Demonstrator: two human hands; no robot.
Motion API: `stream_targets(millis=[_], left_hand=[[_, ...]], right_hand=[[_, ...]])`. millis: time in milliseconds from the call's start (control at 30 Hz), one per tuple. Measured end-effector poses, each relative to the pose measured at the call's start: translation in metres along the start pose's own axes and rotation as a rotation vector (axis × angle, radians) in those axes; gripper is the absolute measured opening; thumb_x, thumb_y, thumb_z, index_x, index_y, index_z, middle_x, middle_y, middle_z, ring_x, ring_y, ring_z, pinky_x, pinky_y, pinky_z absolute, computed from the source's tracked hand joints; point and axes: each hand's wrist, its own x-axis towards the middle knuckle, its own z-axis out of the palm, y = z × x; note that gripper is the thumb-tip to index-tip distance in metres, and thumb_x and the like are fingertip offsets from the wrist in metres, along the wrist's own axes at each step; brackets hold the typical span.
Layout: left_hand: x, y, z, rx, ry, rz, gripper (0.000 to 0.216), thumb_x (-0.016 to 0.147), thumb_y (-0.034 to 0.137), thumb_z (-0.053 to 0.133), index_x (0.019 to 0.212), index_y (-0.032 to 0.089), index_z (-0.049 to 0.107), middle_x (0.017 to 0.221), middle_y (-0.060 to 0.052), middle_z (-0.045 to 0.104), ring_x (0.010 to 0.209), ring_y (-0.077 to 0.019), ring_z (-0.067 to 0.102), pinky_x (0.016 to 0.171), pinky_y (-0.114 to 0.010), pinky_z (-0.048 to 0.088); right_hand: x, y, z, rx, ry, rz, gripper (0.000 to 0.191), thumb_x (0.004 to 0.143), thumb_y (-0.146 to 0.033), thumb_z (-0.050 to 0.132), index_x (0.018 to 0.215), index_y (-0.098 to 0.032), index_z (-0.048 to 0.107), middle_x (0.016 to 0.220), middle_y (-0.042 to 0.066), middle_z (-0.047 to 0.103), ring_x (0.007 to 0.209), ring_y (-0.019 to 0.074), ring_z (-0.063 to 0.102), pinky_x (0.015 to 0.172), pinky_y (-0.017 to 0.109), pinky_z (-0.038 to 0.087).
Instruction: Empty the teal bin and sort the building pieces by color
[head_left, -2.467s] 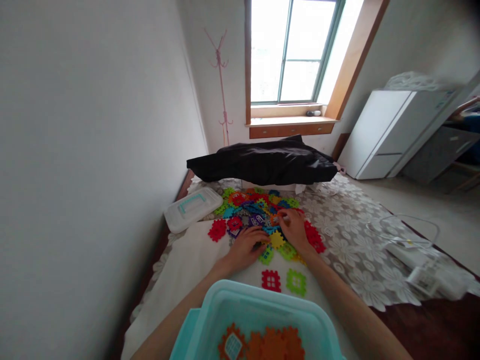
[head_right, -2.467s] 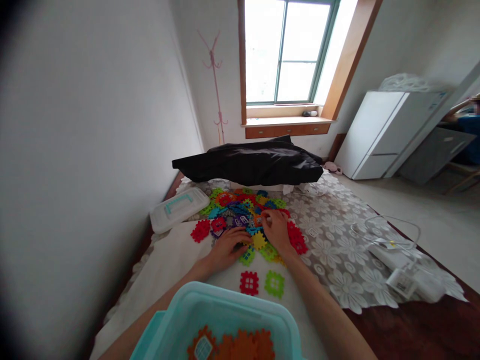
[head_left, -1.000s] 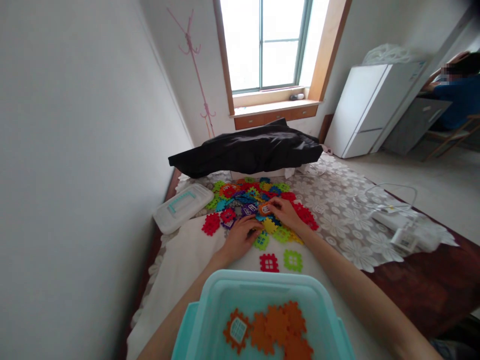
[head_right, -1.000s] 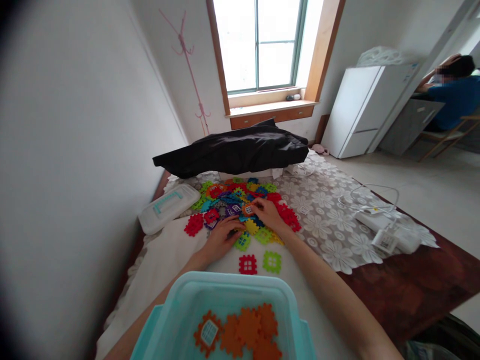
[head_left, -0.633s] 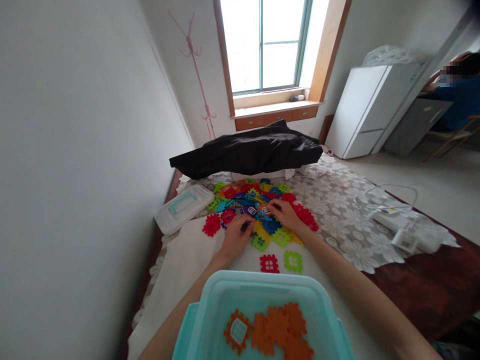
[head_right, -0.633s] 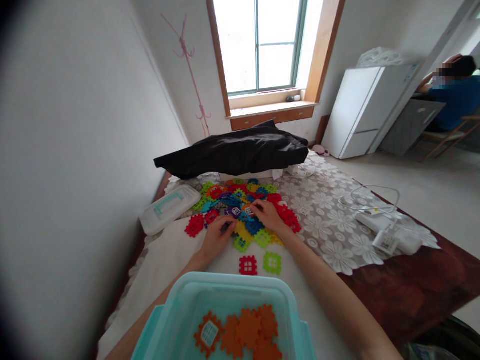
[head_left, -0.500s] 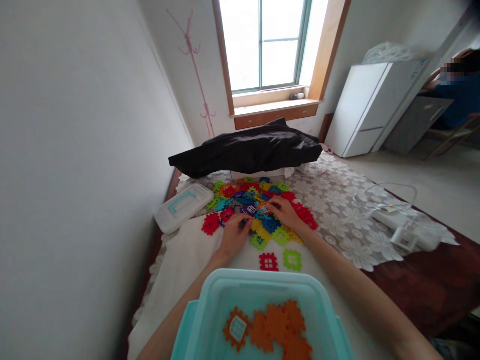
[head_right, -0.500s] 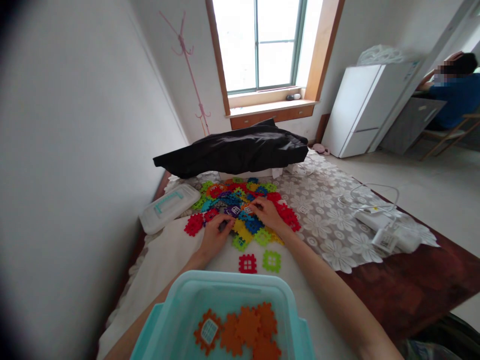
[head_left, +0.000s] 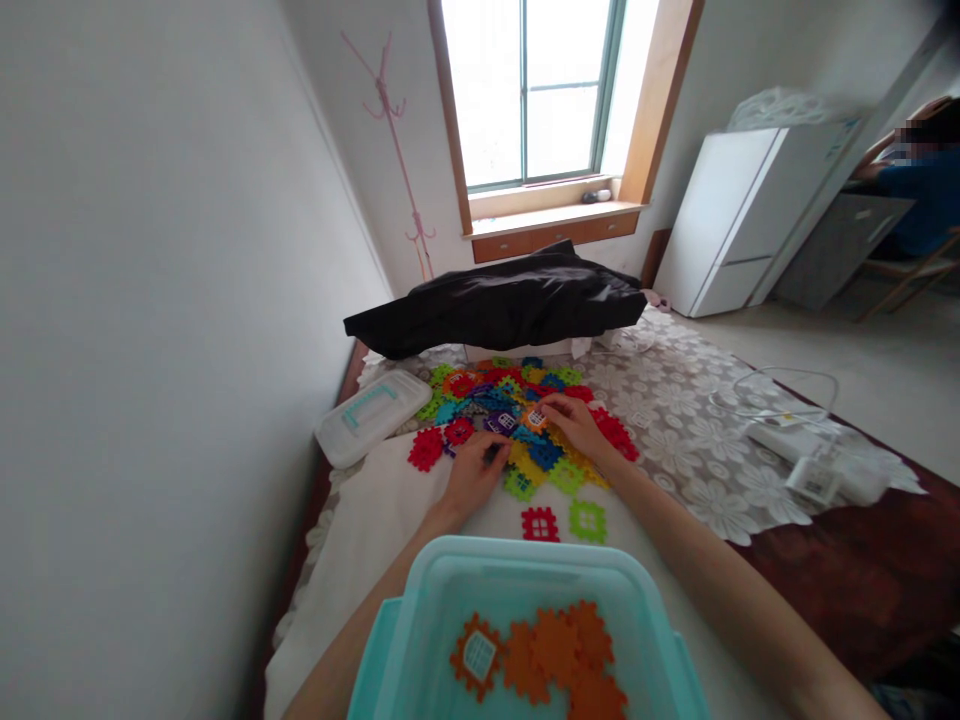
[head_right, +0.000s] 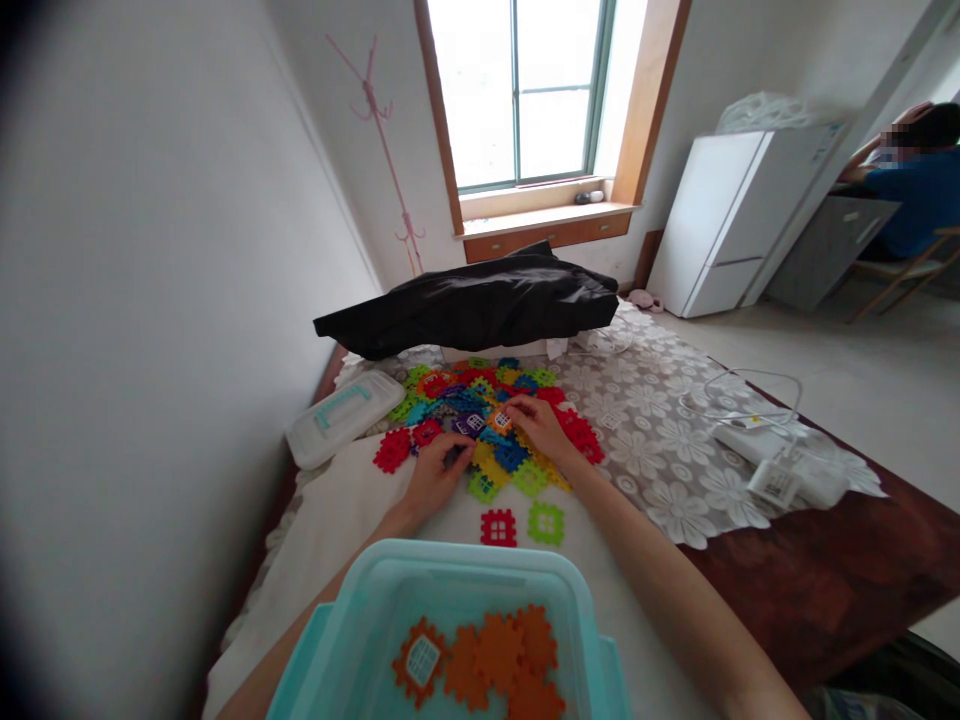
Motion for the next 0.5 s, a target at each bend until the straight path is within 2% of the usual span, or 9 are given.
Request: stream_targets(millis=[67, 200, 400, 500], left_hand=[[-0.0001, 0.001, -0.0001, 0.009, -0.009, 0.009, 0.016, 0.099, 0.029, 0.059, 0.1, 0.022, 0.073, 0.097, -0.006, 0.075, 0.096, -0.023, 0.067, 0.09, -0.038, 0.051], [-0.0003, 0.0016, 0.0001, 0.012, -0.023, 0.031, 0.017, 0.099, 0.029, 0.058, 0.102, 0.022, 0.073, 0.1, -0.006, 0.075, 0.097, -0.0231, 0.067, 0.091, -0.039, 0.052], [-0.0004, 0.0019, 0.0004, 0.035, -0.044, 0.038, 0.015, 0.099, 0.028, 0.06, 0.103, 0.023, 0.073, 0.103, -0.006, 0.075, 0.1, -0.0232, 0.067, 0.094, -0.039, 0.051], [-0.0006, 0.0033, -0.0002, 0.037, -0.056, 0.039, 0.014, 0.098, 0.026, 0.06, 0.102, 0.023, 0.073, 0.104, -0.005, 0.075, 0.101, -0.0228, 0.067, 0.094, -0.038, 0.051]], right_hand=[[0.0005, 0.0003, 0.0, 0.019, -0.01, 0.012, 0.03, 0.086, -0.05, 0.07, 0.099, -0.023, 0.071, 0.087, 0.003, 0.073, 0.08, 0.0215, 0.067, 0.073, 0.032, 0.053], [-0.0003, -0.0009, 0.0002, 0.065, -0.081, 0.022, 0.037, 0.087, -0.043, 0.069, 0.119, -0.024, 0.067, 0.085, 0.002, 0.071, 0.076, 0.0197, 0.067, 0.07, 0.03, 0.053], [0.0002, 0.0018, 0.0019, 0.063, -0.048, 0.044, 0.031, 0.081, -0.042, 0.075, 0.104, -0.021, 0.071, 0.09, 0.004, 0.074, 0.079, 0.0207, 0.07, 0.071, 0.031, 0.055], [0.0006, 0.0018, 0.0018, 0.048, -0.048, 0.066, 0.033, 0.082, -0.044, 0.075, 0.105, -0.021, 0.074, 0.092, 0.005, 0.077, 0.078, 0.0212, 0.071, 0.071, 0.032, 0.055]])
